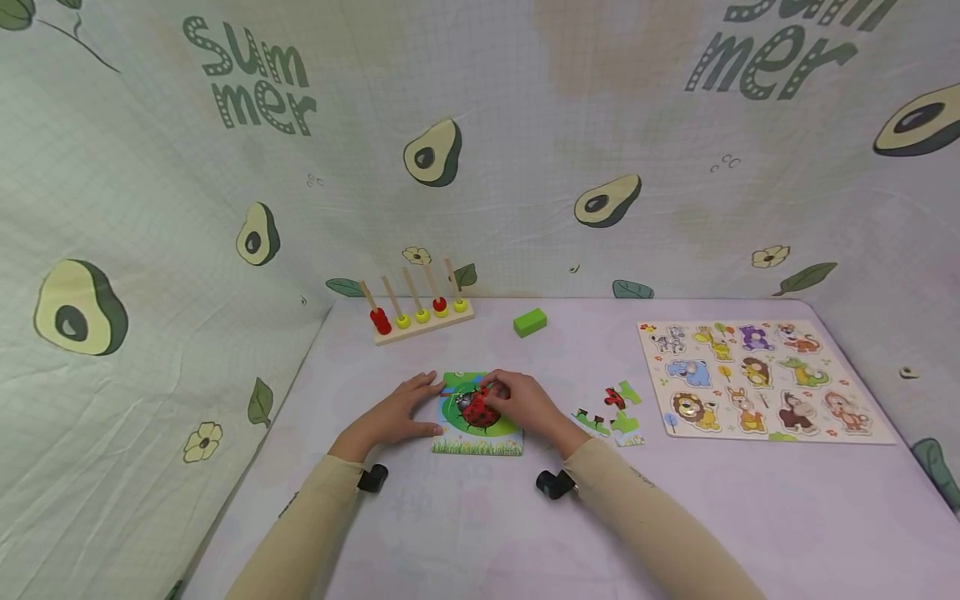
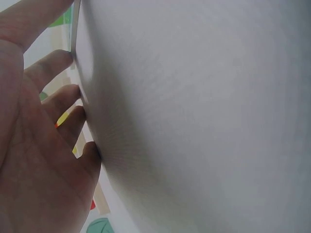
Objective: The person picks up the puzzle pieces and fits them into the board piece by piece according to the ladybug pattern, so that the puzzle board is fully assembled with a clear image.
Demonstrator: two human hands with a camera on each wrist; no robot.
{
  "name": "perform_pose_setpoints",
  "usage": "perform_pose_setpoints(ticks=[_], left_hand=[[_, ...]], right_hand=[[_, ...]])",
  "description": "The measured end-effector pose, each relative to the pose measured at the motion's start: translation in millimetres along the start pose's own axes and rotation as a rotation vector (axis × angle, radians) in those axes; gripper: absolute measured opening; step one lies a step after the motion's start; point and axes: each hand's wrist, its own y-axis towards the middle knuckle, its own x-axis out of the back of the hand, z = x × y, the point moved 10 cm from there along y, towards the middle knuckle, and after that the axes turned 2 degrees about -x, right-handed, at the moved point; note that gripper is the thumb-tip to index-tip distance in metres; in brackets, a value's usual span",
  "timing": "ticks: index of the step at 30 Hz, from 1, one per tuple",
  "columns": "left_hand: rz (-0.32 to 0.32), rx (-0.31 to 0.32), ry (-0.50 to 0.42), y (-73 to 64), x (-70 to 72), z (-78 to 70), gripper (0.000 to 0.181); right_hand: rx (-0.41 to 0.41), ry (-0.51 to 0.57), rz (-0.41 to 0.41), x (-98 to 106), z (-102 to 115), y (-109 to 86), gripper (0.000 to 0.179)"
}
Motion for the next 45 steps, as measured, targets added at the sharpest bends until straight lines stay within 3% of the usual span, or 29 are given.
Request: perform_pose_setpoints(ticks=[18, 26, 32, 45], left_hand=[[0.000, 0.018, -0.005, -1.3, 0.1, -1.2, 0.083], [0.000, 0.018, 0.004, -1.5, 0.5, -0.9, 0.083], [0.001, 0.020, -0.001, -1.6, -0.3, 0.0, 0.084], [-0.001, 0.008, 0.003, -0.5, 0.0, -0.9, 0.084]], right_hand=[[-0.016, -0.140, -0.008, -7, 3, -0.6, 0.031], [0.057, -0.329, 0.076, -21, 13, -9.2, 0.046], [0.123, -0.411, 0.071, -25, 21, -12.9, 0.048], [0.182, -0.435, 0.072, -25, 25, -12.8, 0.036]])
